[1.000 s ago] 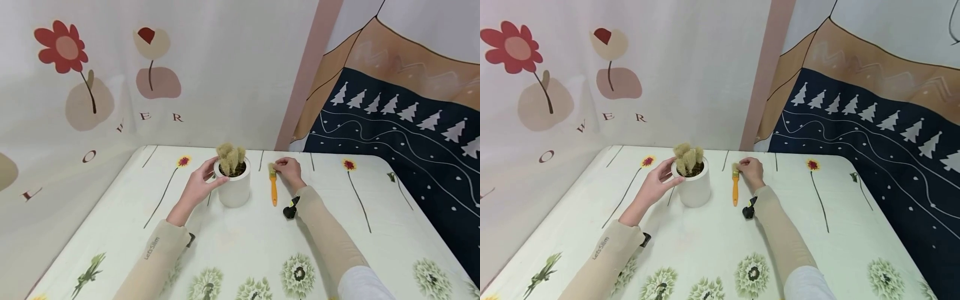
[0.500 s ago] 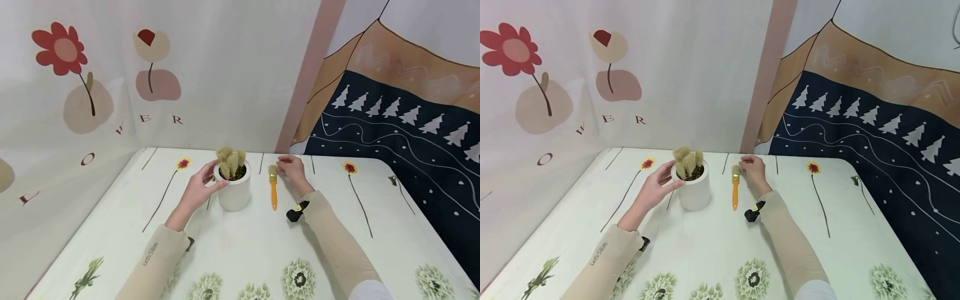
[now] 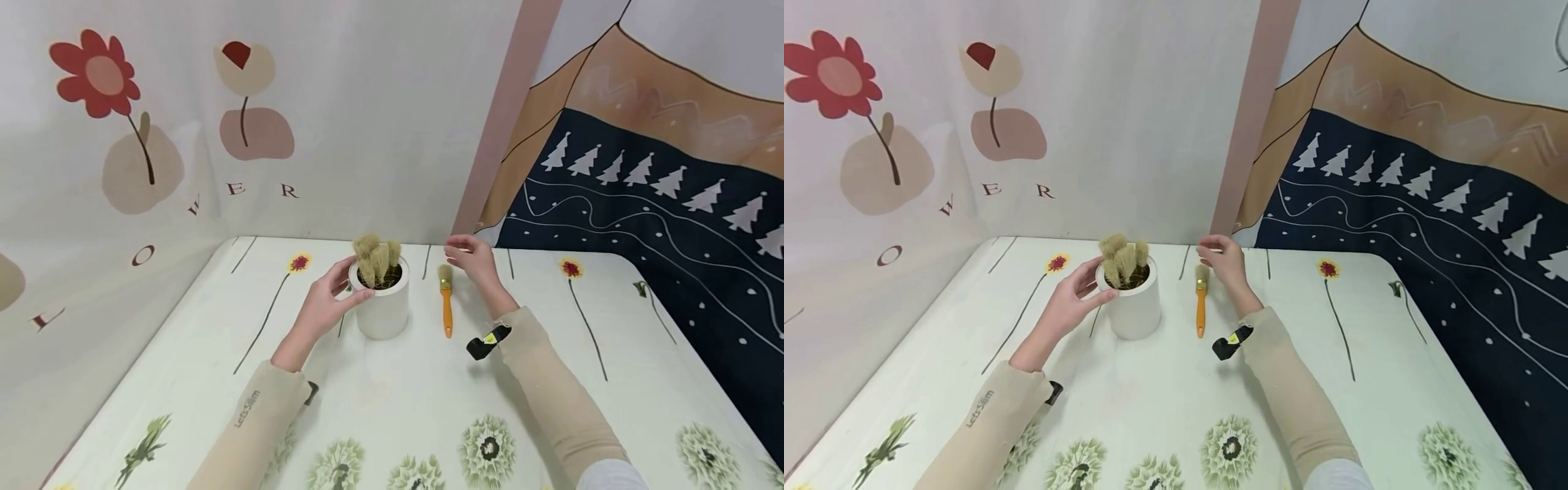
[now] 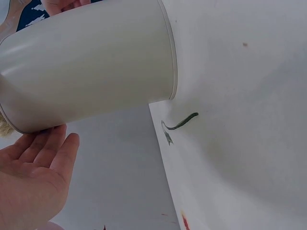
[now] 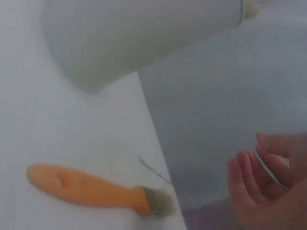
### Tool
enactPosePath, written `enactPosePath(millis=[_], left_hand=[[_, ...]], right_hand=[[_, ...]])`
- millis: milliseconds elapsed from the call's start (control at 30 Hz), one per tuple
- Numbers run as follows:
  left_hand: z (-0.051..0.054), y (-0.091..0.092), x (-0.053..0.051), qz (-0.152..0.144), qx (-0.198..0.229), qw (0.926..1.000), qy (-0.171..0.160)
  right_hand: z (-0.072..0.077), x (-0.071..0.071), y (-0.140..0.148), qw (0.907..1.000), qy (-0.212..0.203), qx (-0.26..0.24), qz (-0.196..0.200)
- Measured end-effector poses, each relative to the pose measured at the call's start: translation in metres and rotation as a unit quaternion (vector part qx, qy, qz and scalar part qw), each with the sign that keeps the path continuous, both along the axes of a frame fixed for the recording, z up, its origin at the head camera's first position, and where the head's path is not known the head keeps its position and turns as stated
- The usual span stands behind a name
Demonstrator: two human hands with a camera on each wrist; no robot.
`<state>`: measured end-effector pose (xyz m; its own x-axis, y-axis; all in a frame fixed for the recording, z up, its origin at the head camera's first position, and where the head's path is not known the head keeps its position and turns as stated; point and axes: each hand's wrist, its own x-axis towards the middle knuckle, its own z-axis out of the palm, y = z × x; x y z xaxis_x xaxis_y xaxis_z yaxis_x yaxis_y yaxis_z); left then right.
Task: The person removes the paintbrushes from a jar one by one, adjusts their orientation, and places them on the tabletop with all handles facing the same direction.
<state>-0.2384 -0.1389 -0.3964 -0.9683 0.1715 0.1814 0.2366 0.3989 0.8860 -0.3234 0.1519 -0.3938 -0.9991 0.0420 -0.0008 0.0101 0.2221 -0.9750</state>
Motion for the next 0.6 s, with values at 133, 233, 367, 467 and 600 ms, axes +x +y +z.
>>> enactPosePath(millis=[133, 233, 367, 467, 600], left_hand=[[-0.001, 0.000, -0.001, -0.002, 0.002, 1.0000, -0.005], [-0.002, 0.000, -0.002, -0.003, 0.004, 1.0000, -0.008], [-0.003, 0.001, -0.003, -0.003, 0.007, 0.9999, -0.010], [-0.003, 0.001, -0.003, -0.003, 0.008, 0.9999, -0.007], [-0.001, 0.000, -0.002, -0.003, 0.008, 1.0000, -0.004]], right_hand=[[0.008, 0.007, -0.006, 0.9997, 0.012, -0.014, 0.015], [0.012, 0.013, -0.010, 0.9991, 0.020, -0.024, 0.027], [0.019, 0.022, -0.016, 0.9979, 0.033, -0.036, 0.043], [0.024, 0.029, -0.021, 0.9966, 0.042, -0.043, 0.056], [0.030, 0.037, -0.028, 0.9940, 0.055, -0.060, 0.073]])
